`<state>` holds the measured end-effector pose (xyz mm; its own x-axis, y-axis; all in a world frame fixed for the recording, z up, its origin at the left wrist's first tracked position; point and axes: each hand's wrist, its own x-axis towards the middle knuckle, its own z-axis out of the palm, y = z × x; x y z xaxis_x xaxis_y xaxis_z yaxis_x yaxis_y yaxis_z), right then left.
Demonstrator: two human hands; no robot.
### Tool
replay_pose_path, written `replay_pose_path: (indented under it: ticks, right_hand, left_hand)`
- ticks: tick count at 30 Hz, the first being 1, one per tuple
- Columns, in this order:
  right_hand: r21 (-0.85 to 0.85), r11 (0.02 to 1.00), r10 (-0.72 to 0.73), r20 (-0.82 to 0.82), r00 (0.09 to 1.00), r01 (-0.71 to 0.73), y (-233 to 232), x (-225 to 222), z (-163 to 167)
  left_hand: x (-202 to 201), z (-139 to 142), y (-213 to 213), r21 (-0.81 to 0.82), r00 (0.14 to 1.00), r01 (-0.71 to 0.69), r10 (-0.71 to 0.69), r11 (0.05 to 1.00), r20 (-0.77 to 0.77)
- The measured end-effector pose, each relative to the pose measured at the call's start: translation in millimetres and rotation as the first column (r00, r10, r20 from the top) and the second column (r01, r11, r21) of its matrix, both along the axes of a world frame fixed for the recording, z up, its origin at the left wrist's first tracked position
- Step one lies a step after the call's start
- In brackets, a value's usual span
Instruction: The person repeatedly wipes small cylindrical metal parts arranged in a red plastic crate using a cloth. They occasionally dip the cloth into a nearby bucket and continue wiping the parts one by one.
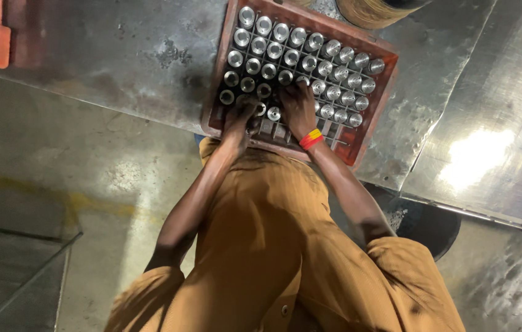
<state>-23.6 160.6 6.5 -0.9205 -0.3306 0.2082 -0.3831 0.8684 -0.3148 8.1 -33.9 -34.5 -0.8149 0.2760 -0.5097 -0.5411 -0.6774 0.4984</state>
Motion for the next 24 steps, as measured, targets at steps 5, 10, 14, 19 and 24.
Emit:
replay_pose_path:
  ticks: [5, 10, 14, 19, 24]
  right_hand:
    - [-0.259, 0.956, -0.138, 0.018, 0.990, 0.137, 1, 14, 3]
    - [-0.646, 0.664, 0.056, 0.544, 0.837, 0.375, 6, 41, -11]
    - [-0.547, 0.655, -0.228, 0.516, 0.826, 0.522, 18, 41, -12]
    - [-0.324, 0.934, -0.170, -0.029, 0.985, 0.151, 36, 29, 0]
    - [-0.042, 0.991, -0.128, 0.010, 0.992, 0.128, 27, 12, -5]
  left_hand:
    - [-9, 8, -1, -0.064, 0.995, 0.090, -0.087, 0.994, 0.049]
    - [-9, 17, 15, -0.412, 0.900, 0.394, -0.436, 0.821, -0.009]
    - [-22, 18, 18, 0.015, 0.962, 0.155, -0.155, 0.988, 0.224]
    - [-24, 11, 4, 0.207, 0.796, -0.188, 0.026, 0.960, 0.604]
    - [-7, -6, 5, 0.381, 0.974, 0.081, -0.155, 0.921, 0.166]
